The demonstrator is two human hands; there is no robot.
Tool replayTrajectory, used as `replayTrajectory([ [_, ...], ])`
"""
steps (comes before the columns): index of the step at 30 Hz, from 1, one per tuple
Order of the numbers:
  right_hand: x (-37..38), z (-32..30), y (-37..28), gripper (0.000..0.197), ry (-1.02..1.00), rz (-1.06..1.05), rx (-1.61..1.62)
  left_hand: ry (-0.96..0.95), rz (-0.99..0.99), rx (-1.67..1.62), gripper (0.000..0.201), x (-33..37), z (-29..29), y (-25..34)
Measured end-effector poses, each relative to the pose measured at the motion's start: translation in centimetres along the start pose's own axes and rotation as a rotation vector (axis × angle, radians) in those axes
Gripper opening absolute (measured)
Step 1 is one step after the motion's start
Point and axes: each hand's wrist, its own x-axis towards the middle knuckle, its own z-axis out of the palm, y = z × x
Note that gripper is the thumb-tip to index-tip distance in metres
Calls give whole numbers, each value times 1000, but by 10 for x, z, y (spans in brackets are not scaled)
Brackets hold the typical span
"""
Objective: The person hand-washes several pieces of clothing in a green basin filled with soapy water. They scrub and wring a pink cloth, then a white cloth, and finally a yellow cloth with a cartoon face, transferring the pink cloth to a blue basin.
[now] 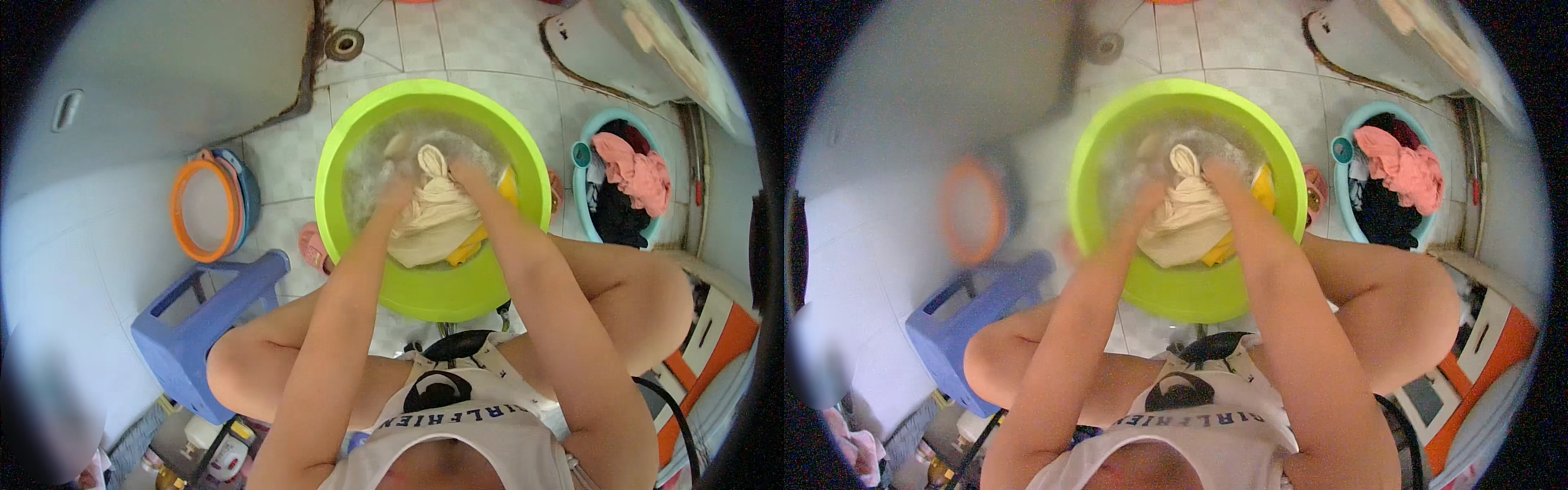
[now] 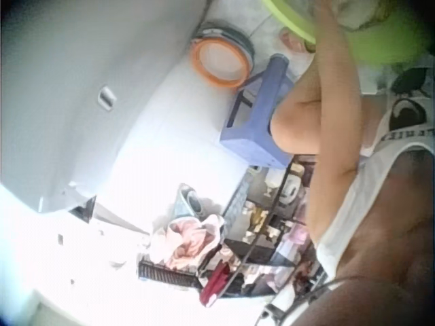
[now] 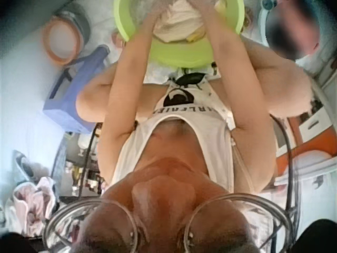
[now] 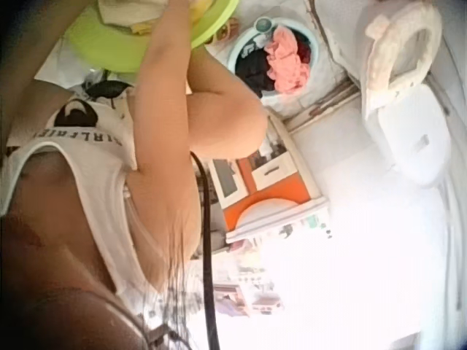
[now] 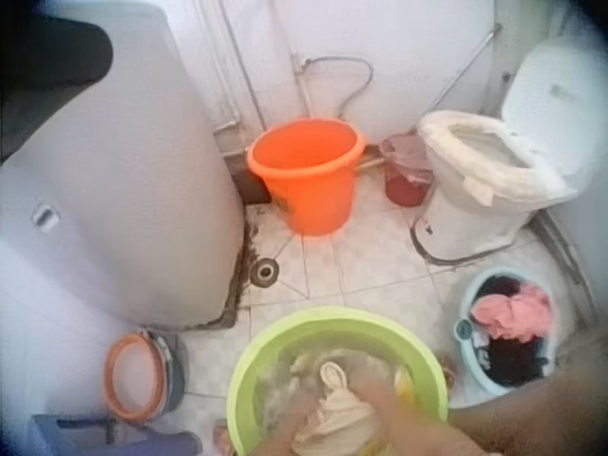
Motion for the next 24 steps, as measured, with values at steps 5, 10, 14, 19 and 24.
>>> replayTrajectory([
  [5, -52, -19, 2, 44, 773, -634, -261, 80, -261, -509, 47, -15, -72, 32],
  [10, -99, -37, -24, 43, -28, -813, -199, 51, -90, -976, 46, -61, -185, 102],
  [14, -116, -93, -25, 54, -281, -585, -250, 46, 94, -969, 42, -75, -245, 122],
  [19, -187, -152, -51, 42, -140, -740, -248, 182, 95, -1012, 35, -132, -316, 162],
  [24, -279, -206, -71, 33, 46, -982, -72, 262, 291, -1174, 33, -161, -379, 183],
])
